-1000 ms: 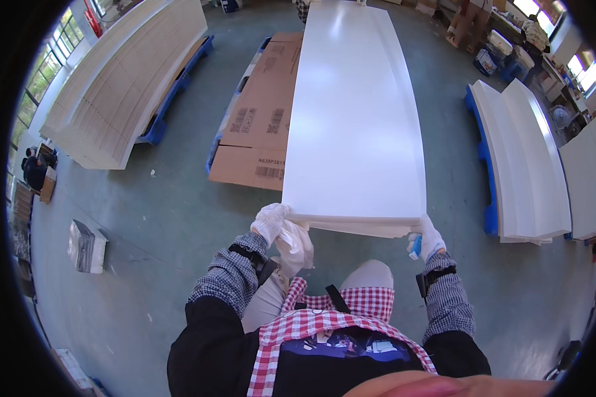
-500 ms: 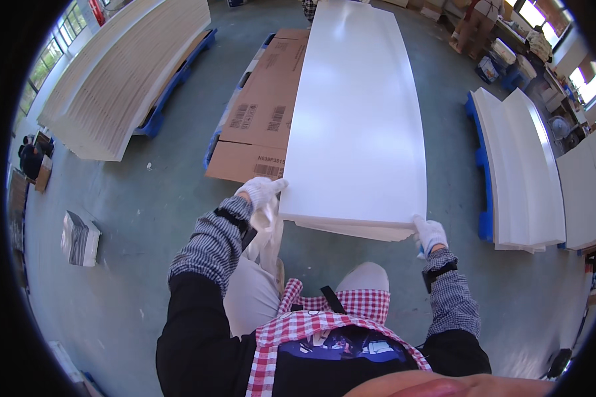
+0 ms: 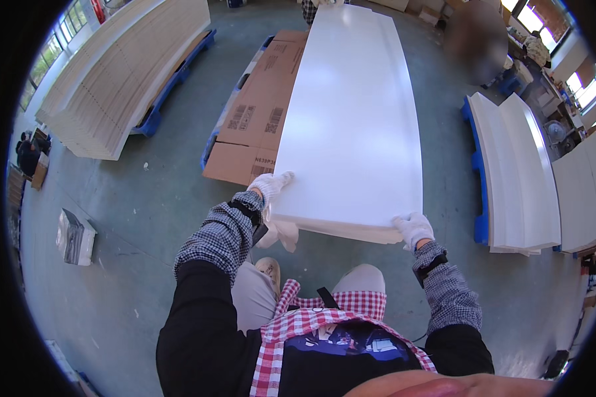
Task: Cleaning and moving large white furniture panels in a warehouse or factory setting.
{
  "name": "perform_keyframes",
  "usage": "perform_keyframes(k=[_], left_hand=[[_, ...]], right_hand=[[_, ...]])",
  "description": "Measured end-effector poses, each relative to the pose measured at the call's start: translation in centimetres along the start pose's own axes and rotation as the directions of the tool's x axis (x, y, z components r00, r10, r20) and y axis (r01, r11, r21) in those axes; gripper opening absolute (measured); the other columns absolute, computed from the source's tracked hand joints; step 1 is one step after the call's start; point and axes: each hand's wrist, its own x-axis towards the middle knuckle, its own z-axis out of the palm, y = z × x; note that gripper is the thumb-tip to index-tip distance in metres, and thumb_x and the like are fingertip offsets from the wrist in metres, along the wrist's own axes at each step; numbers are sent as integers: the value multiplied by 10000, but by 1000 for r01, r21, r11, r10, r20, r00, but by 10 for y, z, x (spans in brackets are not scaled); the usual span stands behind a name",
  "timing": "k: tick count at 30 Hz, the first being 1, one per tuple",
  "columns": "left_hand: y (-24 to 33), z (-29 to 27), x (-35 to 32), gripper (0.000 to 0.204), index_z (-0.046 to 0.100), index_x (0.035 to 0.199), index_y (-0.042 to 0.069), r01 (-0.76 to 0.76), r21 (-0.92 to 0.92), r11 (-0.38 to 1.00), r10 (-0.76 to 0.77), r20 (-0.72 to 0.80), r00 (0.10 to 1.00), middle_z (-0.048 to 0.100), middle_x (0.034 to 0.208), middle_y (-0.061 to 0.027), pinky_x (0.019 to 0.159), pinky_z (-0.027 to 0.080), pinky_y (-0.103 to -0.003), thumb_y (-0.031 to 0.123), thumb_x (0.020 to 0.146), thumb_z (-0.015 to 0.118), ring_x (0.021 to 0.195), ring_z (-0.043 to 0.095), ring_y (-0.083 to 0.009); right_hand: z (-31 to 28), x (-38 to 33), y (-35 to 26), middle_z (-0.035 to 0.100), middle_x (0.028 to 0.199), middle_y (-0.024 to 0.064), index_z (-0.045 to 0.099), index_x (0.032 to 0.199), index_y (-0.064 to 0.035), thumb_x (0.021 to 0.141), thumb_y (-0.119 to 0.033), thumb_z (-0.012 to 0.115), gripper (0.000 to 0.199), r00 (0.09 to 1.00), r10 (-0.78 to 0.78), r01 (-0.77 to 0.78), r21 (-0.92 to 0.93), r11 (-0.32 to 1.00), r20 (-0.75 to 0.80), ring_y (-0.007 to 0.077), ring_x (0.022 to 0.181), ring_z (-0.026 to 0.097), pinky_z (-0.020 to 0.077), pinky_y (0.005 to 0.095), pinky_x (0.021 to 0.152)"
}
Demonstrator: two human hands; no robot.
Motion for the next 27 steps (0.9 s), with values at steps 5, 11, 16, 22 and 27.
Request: perform_keyframes(k=[5, 11, 16, 22, 27], left_hand=[[-20, -13, -12, 696, 658, 1173, -53, -1, -1, 1000, 1, -23, 1000, 706, 1097, -191, 927, 495, -394, 584, 910, 558, 1030, 667, -306], [-39, -23, -26, 670, 659, 1180, -38, -22, 5, 1000, 22, 22, 1000, 707, 1103, -184, 930, 489, -366, 568, 914, 555, 1032, 669, -292], [-25, -28, -29, 651, 653, 1181, -50, -29, 125, 992, 27, 18, 999, 699, 1124, -194, 946, 475, -381, 533, 917, 534, 1055, 661, -296], [-18, -29, -18, 479, 632, 1229, 38, -64, 322, 944, 51, 48, 998, 632, 1228, -241, 1001, 459, -417, 387, 934, 488, 1131, 621, -361], [-23, -18, -16, 533, 643, 1144, -32, -144, 621, 771, 231, -63, 971, 649, 1173, -265, 941, 479, -427, 417, 895, 499, 1115, 610, -386]], right_hand=[[20, -17, 2, 627, 1080, 186, 552, 1164, 45, 878, -381, 685, 529, 998, -1, 3, -32, 999, 58, 306, 971, 654, 603, 461, 746], [30, 3, 42, 671, 891, 170, 621, 1150, 41, 912, -448, 619, 545, 969, -133, 147, -51, 988, 210, 243, 711, 666, 545, 378, 557], [36, 6, 26, 614, 811, 97, 618, 1097, 11, 953, -531, 536, 567, 954, -77, -11, 290, 957, 288, 196, 647, 596, 509, 369, 518], [44, 16, 23, 610, 804, 83, 632, 1095, -8, 956, -581, 480, 609, 958, -63, -17, 276, 961, 279, 204, 638, 582, 468, 371, 504], [44, 6, 18, 637, 893, 126, 636, 1111, -4, 940, -623, 465, 665, 975, -52, 17, 160, 987, 217, 244, 729, 601, 487, 401, 594]])
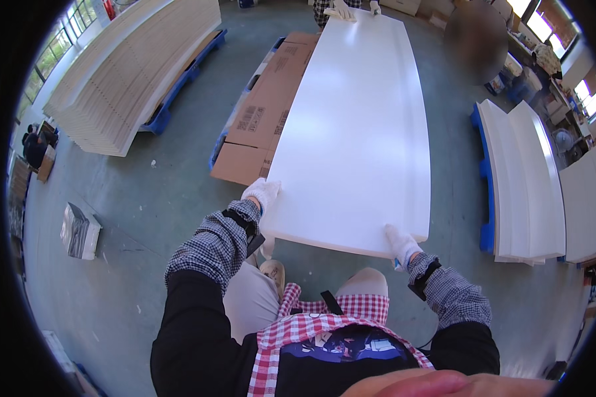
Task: Cleaning and moving large white furniture panels in a warehouse or factory setting.
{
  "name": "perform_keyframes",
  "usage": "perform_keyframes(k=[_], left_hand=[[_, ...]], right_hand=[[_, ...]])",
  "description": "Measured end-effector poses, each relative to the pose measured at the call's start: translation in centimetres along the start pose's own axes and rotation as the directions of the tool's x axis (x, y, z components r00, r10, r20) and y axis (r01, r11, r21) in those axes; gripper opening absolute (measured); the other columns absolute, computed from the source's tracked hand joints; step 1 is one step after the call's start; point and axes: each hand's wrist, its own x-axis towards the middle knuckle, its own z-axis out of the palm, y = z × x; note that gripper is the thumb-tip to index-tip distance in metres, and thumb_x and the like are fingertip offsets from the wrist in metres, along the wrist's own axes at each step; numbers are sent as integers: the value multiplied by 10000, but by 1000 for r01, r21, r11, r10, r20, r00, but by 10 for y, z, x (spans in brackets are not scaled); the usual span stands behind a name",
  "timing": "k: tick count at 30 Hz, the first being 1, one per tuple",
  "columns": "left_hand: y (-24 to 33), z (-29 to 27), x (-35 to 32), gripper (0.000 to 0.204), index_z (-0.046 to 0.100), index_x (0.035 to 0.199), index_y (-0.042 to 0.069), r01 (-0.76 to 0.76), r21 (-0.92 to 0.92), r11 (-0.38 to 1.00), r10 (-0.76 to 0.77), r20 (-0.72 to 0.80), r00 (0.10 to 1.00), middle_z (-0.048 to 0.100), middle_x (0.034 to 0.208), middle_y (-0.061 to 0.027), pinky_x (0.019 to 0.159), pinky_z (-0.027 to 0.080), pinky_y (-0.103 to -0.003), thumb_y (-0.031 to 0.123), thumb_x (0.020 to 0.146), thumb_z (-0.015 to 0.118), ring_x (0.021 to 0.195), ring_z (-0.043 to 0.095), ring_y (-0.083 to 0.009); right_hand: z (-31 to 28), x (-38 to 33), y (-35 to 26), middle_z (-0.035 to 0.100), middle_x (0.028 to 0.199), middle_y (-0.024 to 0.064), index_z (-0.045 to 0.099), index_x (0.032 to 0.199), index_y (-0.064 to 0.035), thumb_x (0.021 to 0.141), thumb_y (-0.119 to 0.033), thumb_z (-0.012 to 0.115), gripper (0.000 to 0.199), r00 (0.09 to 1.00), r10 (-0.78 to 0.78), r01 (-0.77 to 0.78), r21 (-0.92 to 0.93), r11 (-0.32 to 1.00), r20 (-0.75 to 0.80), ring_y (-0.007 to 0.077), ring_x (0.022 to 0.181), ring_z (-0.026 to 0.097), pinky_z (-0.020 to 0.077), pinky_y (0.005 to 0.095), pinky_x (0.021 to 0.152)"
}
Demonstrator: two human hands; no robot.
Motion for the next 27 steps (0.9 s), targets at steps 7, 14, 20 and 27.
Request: perform_keyframes(k=[7, 14, 20, 27], left_hand=[[6, 17, -4, 680, 643, 1182, -15, 327, -424, 844, -415, -132, 900, 627, 1231, -253, 1026, 412, -418, 576, 927, 425, 1190, 566, -400], [7, 9, -9, 727, 628, 1217, -11, 344, -376, 860, -408, -102, 907, 623, 1247, -244, 1033, 406, -418, 616, 930, 399, 1200, 560, -387], [6, 3, -8, 736, 578, 1293, 7, 365, -359, 859, -406, -44, 913, 570, 1333, -227, 1071, 380, -414, 623, 932, 399, 1262, 519, -370], [9, -4, -13, 783, 518, 1382, 21, 394, -389, 833, -418, 24, 908, 510, 1426, -213, 1116, 348, -405, 646, 924, 404, 1332, 471, -360]], right_hand=[[4, -2, 4, 654, 1008, 190, 613, 1206, 32, 915, -696, 446, 801, 998, 20, -28, -117, 993, -65, 307, 906, 645, 544, 432, 726], [6, -11, -3, 639, 809, 131, 660, 1038, 22, 927, -701, 430, 766, 995, 70, -78, -104, 992, -76, 246, 682, 621, 511, 380, 591], [8, -6, -1, 603, 743, 117, 651, 995, 6, 918, -707, 449, 745, 997, 29, -37, -114, 993, -72, 234, 626, 599, 493, 376, 519], [8, -4, -2, 608, 738, 128, 645, 985, 9, 911, -711, 456, 747, 996, 79, -83, -101, 991, -43, 245, 630, 611, 498, 396, 519]])
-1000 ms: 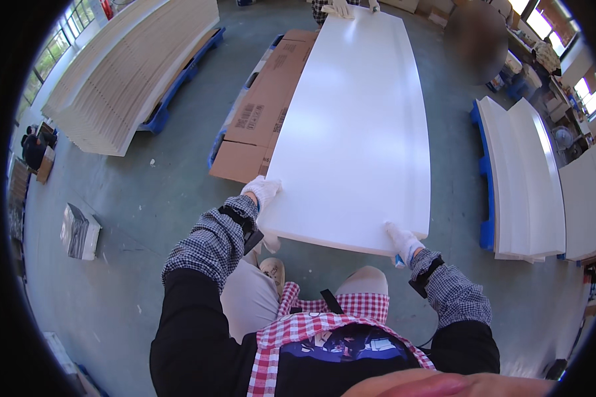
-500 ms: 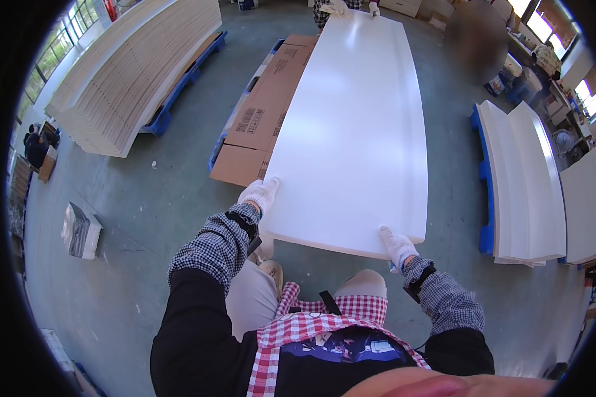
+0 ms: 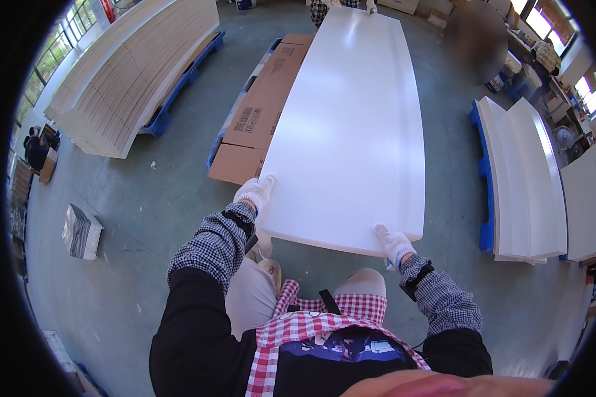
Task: Cleaning and moving large white furniture panels in a warehouse or factory setting.
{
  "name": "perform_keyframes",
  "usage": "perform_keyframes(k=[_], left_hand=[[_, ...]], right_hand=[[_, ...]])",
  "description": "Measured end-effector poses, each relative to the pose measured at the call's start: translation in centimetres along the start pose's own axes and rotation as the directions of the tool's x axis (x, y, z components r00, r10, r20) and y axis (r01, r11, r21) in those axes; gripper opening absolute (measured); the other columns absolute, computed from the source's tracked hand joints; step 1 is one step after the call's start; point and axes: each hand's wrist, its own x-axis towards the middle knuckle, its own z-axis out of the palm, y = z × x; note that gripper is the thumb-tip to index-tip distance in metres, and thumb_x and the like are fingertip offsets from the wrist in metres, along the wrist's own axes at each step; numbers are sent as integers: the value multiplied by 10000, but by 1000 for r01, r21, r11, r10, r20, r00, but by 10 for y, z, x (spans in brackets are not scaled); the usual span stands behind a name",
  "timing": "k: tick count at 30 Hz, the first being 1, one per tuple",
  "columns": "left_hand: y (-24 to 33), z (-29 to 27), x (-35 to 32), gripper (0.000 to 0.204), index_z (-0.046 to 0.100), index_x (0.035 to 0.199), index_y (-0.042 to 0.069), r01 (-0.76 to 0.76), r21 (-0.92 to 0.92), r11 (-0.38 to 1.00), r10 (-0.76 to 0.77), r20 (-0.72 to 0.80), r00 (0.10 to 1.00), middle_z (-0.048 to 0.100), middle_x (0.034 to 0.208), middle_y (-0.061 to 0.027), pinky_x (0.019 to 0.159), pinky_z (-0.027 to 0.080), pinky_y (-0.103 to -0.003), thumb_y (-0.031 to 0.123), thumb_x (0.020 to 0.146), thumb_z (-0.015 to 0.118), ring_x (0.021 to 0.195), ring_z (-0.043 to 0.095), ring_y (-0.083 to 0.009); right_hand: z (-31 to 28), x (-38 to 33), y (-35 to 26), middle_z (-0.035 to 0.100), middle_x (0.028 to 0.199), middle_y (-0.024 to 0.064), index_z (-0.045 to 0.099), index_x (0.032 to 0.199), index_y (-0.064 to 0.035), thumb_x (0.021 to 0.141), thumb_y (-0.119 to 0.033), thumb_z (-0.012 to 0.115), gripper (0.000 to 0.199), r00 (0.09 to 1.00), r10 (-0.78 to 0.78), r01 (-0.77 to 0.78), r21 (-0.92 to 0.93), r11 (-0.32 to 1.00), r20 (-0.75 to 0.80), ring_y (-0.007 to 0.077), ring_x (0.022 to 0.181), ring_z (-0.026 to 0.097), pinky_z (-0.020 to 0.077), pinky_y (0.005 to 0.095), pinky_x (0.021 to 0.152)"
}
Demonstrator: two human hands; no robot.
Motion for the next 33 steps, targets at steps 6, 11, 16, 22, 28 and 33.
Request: perform_keyframes(k=[6, 11, 16, 22, 28, 33], left_hand=[[0, -3, -3, 777, 534, 1363, 14, -1, 8, 1000, 0, 6, 1000, 524, 1411, -215, 1109, 357, -405, 644, 932, 391, 1323, 477, -367], [-5, 1, 5, 774, 545, 1350, 11, -33, 17, 999, 33, -20, 999, 528, 1404, -221, 1109, 357, -408, 644, 933, 386, 1320, 479, -368], [-9, 2, 8, 781, 548, 1346, 11, -15, 43, 999, 16, -38, 999, 525, 1403, -226, 1109, 356, -413, 652, 931, 381, 1319, 480, -365], [-4, -2, 3, 784, 550, 1343, 10, -14, 26, 1000, 14, -6, 1000, 526, 1402, -226, 1108, 357, -415, 655, 933, 375, 1318, 482, -364], [-6, 1, 7, 776, 562, 1328, 11, -18, 41, 999, 19, -37, 999, 530, 1395, -228, 1104, 360, -417, 653, 936, 375, 1311, 487, -366], [-4, -2, 3, 768, 564, 1326, 12, -23, 51, 998, 24, -20, 1000, 538, 1386, -228, 1096, 370, -419, 649, 940, 374, 1303, 494, -368]], right_hand=[[-2, -7, -6, 637, 850, 181, 639, 1096, 39, 899, -741, 441, 828, 999, 14, -13, -26, 1000, 45, 291, 758, 643, 535, 419, 643], [-1, 2, 1, 644, 931, 196, 628, 1147, 40, 907, -734, 435, 833, 998, 25, -24, -19, 1000, 58, 297, 803, 648, 539, 418, 664], [0, -5, -7, 649, 961, 204, 616, 1171, 52, 912, -729, 430, 844, 998, 29, -28, -21, 999, 54, 301, 822, 652, 539, 404, 688], [-2, -5, -6, 660, 885, 195, 631, 1142, 56, 918, -726, 419, 840, 998, -10, 15, -89, 996, 58, 296, 801, 665, 540, 394, 677], [-1, -5, -6, 658, 863, 198, 639, 1106, 60, 915, -730, 418, 842, 998, -33, 37, -74, 997, 46, 299, 774, 667, 540, 400, 667], [-3, -11, -11, 657, 864, 195, 638, 1107, 60, 913, -733, 418, 845, 999, -24, 28, -76, 997, 46, 300, 785, 667, 544, 402, 667]])
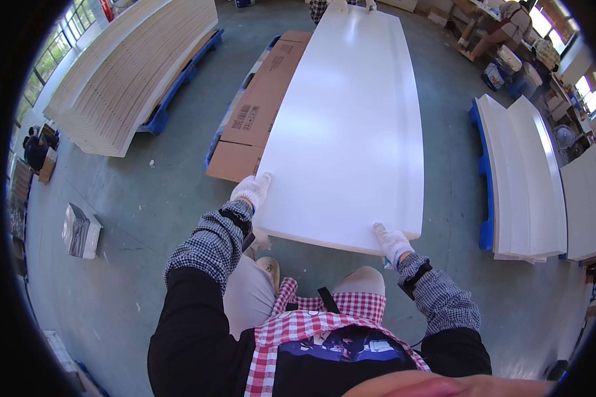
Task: Cleaning and moving large white furniture panels in a warehouse or factory setting.
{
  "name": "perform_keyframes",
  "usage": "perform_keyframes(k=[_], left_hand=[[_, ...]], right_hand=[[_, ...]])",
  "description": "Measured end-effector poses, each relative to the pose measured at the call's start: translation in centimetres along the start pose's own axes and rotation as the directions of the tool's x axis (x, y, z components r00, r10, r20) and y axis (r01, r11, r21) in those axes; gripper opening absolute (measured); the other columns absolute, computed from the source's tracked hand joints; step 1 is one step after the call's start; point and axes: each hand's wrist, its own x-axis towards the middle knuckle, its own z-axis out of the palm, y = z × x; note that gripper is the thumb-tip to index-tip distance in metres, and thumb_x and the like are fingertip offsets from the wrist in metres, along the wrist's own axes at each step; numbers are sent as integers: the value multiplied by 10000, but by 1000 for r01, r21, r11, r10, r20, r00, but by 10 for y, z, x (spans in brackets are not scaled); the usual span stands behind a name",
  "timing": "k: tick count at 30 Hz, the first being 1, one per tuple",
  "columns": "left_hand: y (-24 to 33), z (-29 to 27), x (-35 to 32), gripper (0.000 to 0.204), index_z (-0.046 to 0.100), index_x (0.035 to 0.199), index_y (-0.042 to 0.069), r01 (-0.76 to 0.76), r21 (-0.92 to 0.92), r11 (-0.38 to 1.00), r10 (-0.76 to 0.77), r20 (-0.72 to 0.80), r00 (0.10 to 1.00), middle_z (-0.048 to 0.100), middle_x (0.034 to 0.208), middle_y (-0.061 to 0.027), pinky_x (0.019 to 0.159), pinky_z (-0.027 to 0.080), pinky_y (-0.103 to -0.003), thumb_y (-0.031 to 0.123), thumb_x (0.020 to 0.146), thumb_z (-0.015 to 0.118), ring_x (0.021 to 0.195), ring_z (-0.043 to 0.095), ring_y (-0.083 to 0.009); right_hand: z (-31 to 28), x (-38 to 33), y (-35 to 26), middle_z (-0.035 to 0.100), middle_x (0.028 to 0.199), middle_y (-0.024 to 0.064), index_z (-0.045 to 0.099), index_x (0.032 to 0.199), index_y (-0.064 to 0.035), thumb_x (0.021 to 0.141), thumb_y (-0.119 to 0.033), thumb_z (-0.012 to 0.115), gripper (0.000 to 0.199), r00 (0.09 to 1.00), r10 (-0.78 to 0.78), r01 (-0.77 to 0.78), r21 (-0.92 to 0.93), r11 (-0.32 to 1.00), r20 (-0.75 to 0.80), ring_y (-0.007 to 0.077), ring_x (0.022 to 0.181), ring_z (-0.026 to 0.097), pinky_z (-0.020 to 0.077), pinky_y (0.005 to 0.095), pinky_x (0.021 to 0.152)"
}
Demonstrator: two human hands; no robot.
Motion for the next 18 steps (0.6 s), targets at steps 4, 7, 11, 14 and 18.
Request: perform_keyframes(k=[4, 7, 11, 14, 18], left_hand=[[1, 0, -1, 765, 566, 1321, 11, 1, -30, 1000, -1, 7, 1000, 550, 1370, -230, 1089, 378, -420, 646, 938, 380, 1292, 504, -373], [-1, 3, 1, 761, 568, 1318, 10, 9, -27, 1000, -10, -19, 1000, 558, 1360, -231, 1087, 380, -419, 641, 935, 386, 1286, 508, -377], [-6, 7, 3, 728, 599, 1271, 9, -24, -24, 999, 22, -66, 998, 586, 1313, -230, 1062, 393, -421, 622, 940, 389, 1249, 530, -378], [-5, 9, 4, 700, 629, 1223, 4, -41, -8, 999, 40, -116, 992, 623, 1255, -232, 1034, 409, -425, 602, 947, 392, 1206, 559, -382], [-4, 7, 3, 704, 619, 1237, -4, -24, -51, 998, 19, -96, 995, 614, 1273, -236, 1044, 401, -422, 597, 951, 391, 1226, 546, -383]], right_hand=[[2, 4, 3, 658, 866, 195, 640, 1102, 60, 914, -734, 414, 847, 1000, 17, -17, 9, 1000, -6, 300, 780, 667, 543, 404, 667], [2, 8, 6, 661, 880, 201, 639, 1112, 61, 915, -733, 411, 849, 1000, -12, 12, -4, 1000, -3, 302, 786, 670, 543, 403, 675], [2, 8, 5, 666, 898, 206, 638, 1127, 60, 916, -733, 408, 852, 1000, -7, 8, -20, 1000, 22, 306, 807, 673, 544, 401, 688], [2, 8, 6, 666, 915, 212, 636, 1132, 60, 918, -732, 405, 852, 1000, -12, 12, -6, 1000, 10, 312, 806, 672, 545, 400, 691], [2, 6, 3, 664, 933, 213, 628, 1157, 61, 911, -732, 419, 856, 1000, -3, 3, 15, 1000, 2, 310, 836, 665, 546, 398, 694]])
